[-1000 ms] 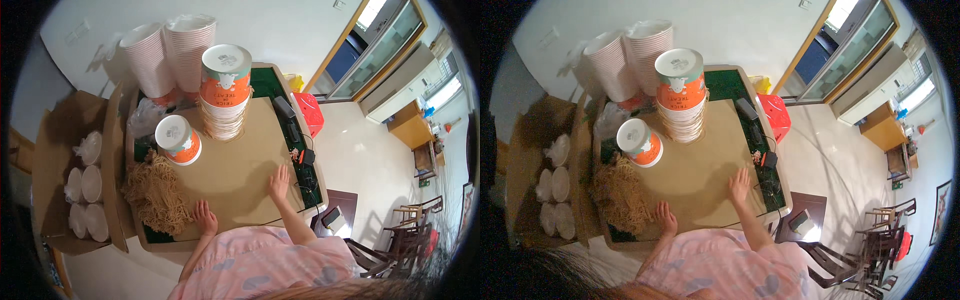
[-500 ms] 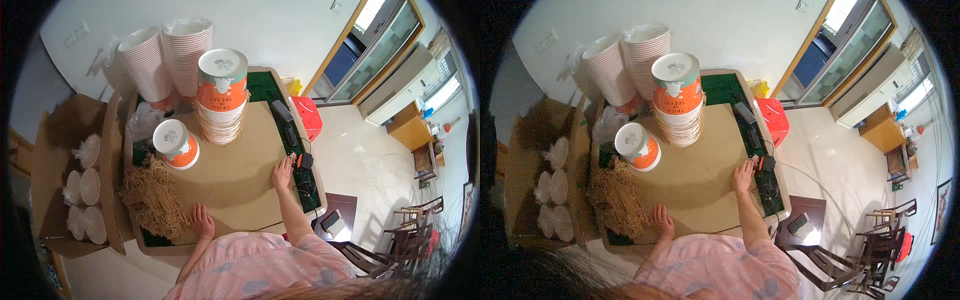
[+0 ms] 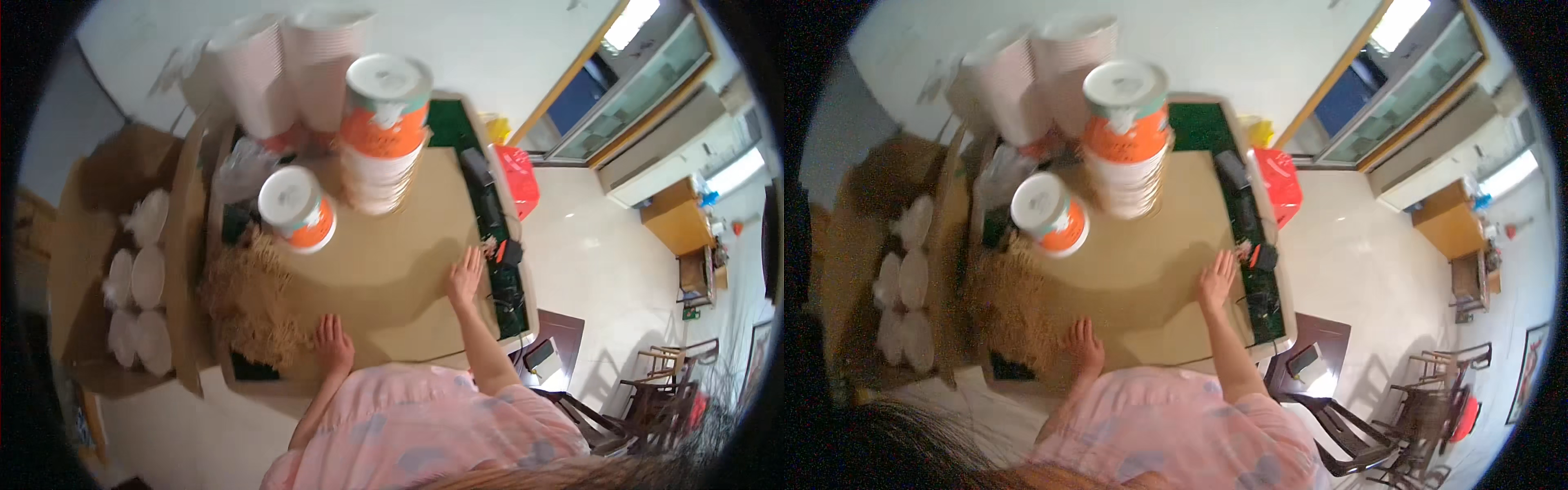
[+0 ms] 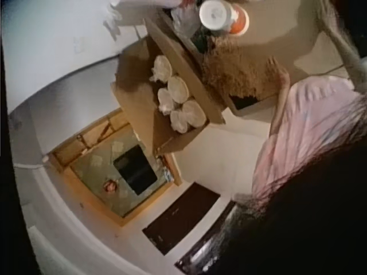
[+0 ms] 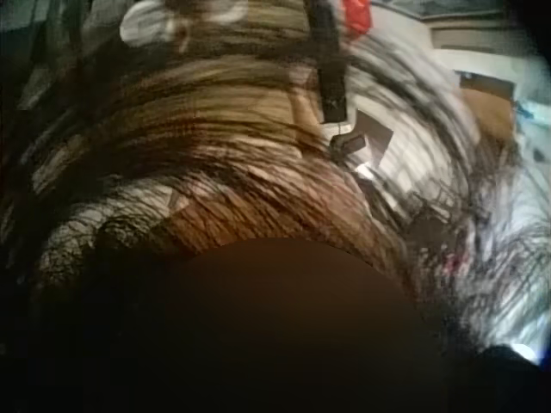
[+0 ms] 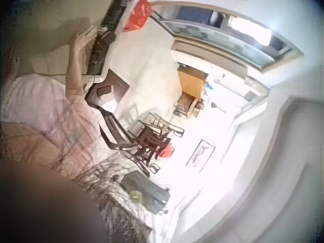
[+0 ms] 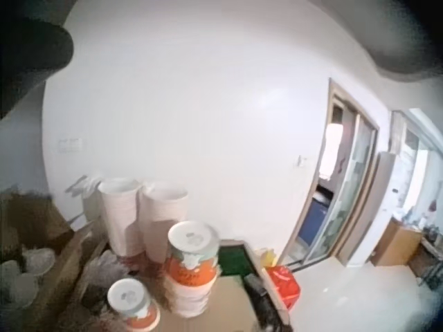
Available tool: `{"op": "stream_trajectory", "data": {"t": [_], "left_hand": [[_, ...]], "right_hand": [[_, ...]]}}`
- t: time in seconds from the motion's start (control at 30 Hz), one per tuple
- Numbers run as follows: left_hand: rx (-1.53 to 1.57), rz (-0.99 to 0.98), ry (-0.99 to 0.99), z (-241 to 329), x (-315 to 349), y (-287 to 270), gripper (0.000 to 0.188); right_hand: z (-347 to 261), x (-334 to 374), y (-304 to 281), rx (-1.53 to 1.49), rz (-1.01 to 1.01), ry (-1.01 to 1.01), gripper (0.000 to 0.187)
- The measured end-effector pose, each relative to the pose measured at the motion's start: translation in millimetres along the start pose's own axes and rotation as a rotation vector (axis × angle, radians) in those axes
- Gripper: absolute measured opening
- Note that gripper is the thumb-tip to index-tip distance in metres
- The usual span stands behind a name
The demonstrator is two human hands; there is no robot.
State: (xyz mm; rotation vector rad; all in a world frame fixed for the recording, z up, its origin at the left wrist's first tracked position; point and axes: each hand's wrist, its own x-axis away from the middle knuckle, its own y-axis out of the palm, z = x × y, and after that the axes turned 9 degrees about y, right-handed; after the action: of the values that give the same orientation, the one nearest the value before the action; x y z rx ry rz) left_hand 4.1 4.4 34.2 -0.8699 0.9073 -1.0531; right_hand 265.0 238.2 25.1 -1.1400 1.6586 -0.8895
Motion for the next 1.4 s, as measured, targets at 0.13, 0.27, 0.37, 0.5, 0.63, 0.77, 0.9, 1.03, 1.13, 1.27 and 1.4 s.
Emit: {"op": "stream_trajectory", "data": {"t": [0.13, 0.27, 0.37, 0.5, 0.63, 0.77, 0.9, 1.03, 1.13, 1.27, 1.4], "left_hand": [[-0.048, 0.004, -0.02, 1, -10, -2, 0.046], [-0.059, 0.035, 0.003, 0, -4, -3, 0.047], [-0.042, 0.041, 0.004, -1, -5, -6, 0.046], [0.008, 0.164, -0.031, 18, -31, -49, 0.038], [0.256, 0.359, -0.239, -22, -89, -58, 0.025], [0.731, 0.634, -0.36, -93, -175, -49, 0.023], [0.71, 0.705, -0.492, -142, -232, -32, 0.02], [0.603, 0.542, -0.452, -233, -240, 6, 0.02], [0.647, 0.33, -0.476, -188, -278, 12, 0.019], [0.603, 0.404, -0.567, -216, -274, 17, 0.018], [0.769, 0.261, -0.676, -226, -274, 19, 0.019]], "right_hand": [[-17, 3, -30, -0.126, -0.16, -0.033, 0.052], [-20, 43, -43, -0.069, -0.188, -0.285, 0.05], [-23, 55, -38, -0.027, -0.297, -0.415, 0.05], [-58, 47, -47, -0.24, -0.275, -0.424, 0.045], [-121, 32, -26, -0.494, -0.43, -0.373, 0.034], [-181, 0, 23, -0.937, -0.749, -0.164, 0.025], [-225, -34, 52, -1.064, -1.077, 0.2, 0.021], [-271, -33, 76, -1.075, -1.179, 0.226, 0.017], [-239, -57, 102, -1.072, -1.103, 0.288, 0.014], [-251, -62, 117, -1.051, -1.2, 0.335, 0.014], [-264, -60, 107, -1.041, -1.214, 0.344, 0.013]]}}
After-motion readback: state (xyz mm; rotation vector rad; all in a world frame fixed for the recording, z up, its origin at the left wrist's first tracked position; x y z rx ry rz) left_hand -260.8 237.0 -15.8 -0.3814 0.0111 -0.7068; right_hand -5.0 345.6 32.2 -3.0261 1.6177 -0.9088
